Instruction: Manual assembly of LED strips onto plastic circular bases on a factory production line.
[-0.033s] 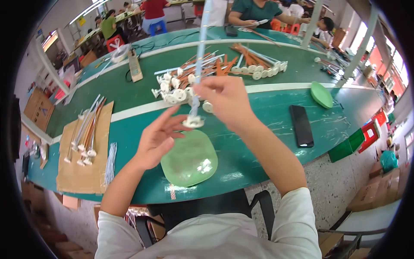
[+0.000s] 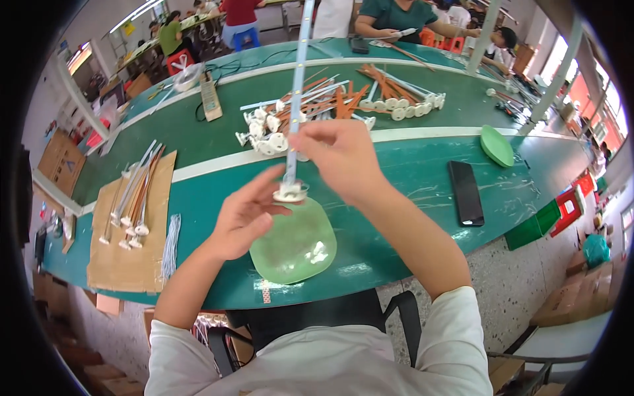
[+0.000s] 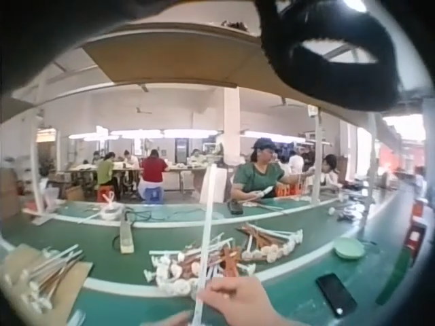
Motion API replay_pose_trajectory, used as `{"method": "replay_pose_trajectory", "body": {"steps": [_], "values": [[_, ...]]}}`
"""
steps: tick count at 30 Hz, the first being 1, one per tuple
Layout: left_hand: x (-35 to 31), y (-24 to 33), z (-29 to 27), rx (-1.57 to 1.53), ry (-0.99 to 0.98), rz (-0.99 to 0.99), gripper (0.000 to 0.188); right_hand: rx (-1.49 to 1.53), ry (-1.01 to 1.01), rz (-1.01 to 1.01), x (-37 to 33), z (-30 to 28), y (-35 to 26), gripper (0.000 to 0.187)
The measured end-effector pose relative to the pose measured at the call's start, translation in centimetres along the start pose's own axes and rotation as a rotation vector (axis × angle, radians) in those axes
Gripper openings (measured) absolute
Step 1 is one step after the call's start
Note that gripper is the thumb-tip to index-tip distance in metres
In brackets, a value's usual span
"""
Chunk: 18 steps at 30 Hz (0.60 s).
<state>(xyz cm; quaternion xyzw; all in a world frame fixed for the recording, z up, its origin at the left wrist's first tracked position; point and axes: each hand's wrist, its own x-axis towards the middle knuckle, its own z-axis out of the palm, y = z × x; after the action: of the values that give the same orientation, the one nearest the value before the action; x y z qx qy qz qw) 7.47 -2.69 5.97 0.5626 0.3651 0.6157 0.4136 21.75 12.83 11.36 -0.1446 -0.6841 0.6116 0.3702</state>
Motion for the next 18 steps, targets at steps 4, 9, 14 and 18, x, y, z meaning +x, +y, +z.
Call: {"method": "replay_pose_trajectory", "body": {"steps": [4,9,14,18], "values": [[-0.5,0.3,-0.5,0.025,-0.015,-0.164,0.05,-0.034,-0.023,0.051,-0.2,2.4,0.9,0.012],[-1.5,-0.6,-1.2,-0.09,-0.029,-0.121,0.041,-0.023,-0.062,0.027,-1.0,3.0,2.7,0.011],[-1.7,-0.8,-0.9,-0.195,0.052,-0.169,0.046,-0.115,0.12,-0.382,-2.2,3.8,2.7,0.016],[-2.2,-1.4,-1.5,-0.307,0.12,-0.182,0.043,-0.725,-0.086,-1.073,-3.1,1.5,3.0,0.029]]}}
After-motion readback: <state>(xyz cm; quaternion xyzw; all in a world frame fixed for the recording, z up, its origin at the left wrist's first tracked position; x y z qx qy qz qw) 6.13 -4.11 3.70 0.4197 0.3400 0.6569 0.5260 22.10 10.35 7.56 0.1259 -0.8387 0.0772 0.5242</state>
